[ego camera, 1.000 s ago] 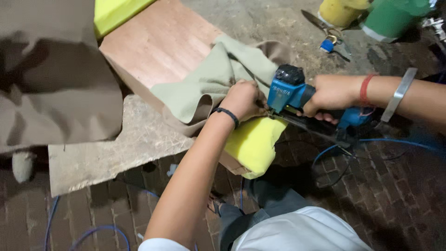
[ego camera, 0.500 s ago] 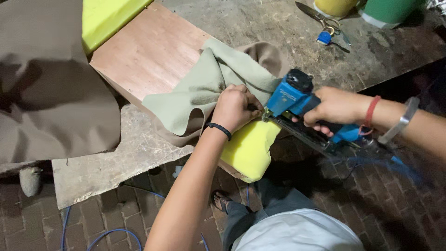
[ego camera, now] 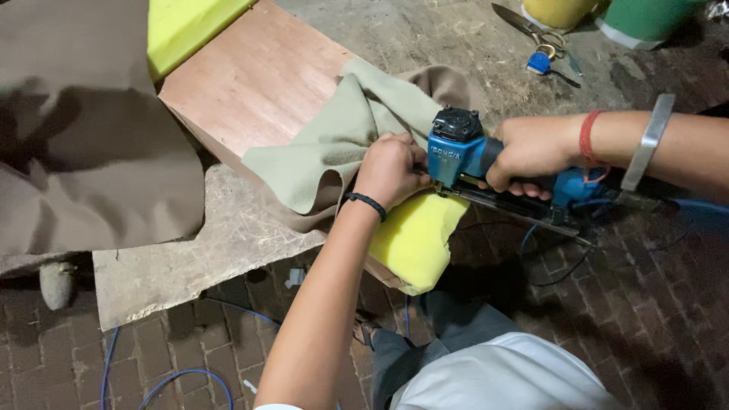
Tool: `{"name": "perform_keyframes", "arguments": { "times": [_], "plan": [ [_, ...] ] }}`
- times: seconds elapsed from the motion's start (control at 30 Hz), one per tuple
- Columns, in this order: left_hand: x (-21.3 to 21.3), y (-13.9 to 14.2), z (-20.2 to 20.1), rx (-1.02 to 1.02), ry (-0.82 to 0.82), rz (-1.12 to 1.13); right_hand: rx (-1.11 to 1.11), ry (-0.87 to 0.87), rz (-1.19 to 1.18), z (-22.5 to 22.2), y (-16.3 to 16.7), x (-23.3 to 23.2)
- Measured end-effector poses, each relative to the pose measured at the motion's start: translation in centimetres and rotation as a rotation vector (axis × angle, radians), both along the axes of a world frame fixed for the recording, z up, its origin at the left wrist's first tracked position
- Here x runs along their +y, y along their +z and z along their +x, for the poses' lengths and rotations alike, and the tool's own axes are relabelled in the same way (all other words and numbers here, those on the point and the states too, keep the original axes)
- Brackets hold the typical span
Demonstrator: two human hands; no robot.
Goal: The person stretches brown fabric over yellow foam pads on wooden panels and secures it with a pneumatic staple gun, pleating the fabric into a tufted pattern. They press and smooth the fabric, reposition the panels, and continue stapling the fabric edges around the foam.
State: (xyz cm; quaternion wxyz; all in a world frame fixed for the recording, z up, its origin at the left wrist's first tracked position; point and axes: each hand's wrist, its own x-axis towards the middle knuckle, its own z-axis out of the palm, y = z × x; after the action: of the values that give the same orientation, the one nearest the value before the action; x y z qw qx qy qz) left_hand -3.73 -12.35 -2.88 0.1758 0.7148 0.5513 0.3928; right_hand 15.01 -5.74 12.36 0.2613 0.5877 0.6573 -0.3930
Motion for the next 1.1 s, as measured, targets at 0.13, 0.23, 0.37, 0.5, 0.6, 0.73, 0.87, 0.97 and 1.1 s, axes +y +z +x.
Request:
{"name": "perform_keyframes", "arguments": {
  "times": [0.13,0.23,0.37,0.5,0.6,0.73,0.87,0.97,1.1],
  "plan": [
    [0.2,-0.6,0.0,-0.007,0.001,-0.002,-0.055,0.090,0.060,-0.4,0.0,-0.7],
    [0.6,-1.1,0.0,0.008,0.019,0.019,-0.101,0.149,0.097,-0.6,-0.4,-0.8],
    [0.5,-0.9,-0.1,0.043,0.048,0.003,-0.098,0.184,0.109,-0.1,-1.0,-0.5],
    [-0.5,0.6,-0.3,-0.005,-0.023,0.010,0.068,0.072,0.074,2.5,-0.9,-0.1],
    [-0.7,1.7,-0.3,-0.031,-0.043,-0.004,0.210,0.034,0.084,6.5,-0.6,1.0],
    [-0.5,1.8,-0.3,-0.090,-0.015,-0.046,0.261,-0.046,0.188,12.6,-2.6,5.5],
    [-0.1,1.5,-0.7,-0.267,0.121,-0.010,0.432,-0.213,0.088,15.4,-9.6,14.1],
    [0.7,1.9,-1.0,-0.350,0.389,-0.079,0.537,0.029,0.242,13.9,-15.9,21.9],
    [3.6,4.3,-1.8,0.087,0.520,0.149,0.352,0.294,0.399,9.0,-22.1,29.7]
  ]
}}
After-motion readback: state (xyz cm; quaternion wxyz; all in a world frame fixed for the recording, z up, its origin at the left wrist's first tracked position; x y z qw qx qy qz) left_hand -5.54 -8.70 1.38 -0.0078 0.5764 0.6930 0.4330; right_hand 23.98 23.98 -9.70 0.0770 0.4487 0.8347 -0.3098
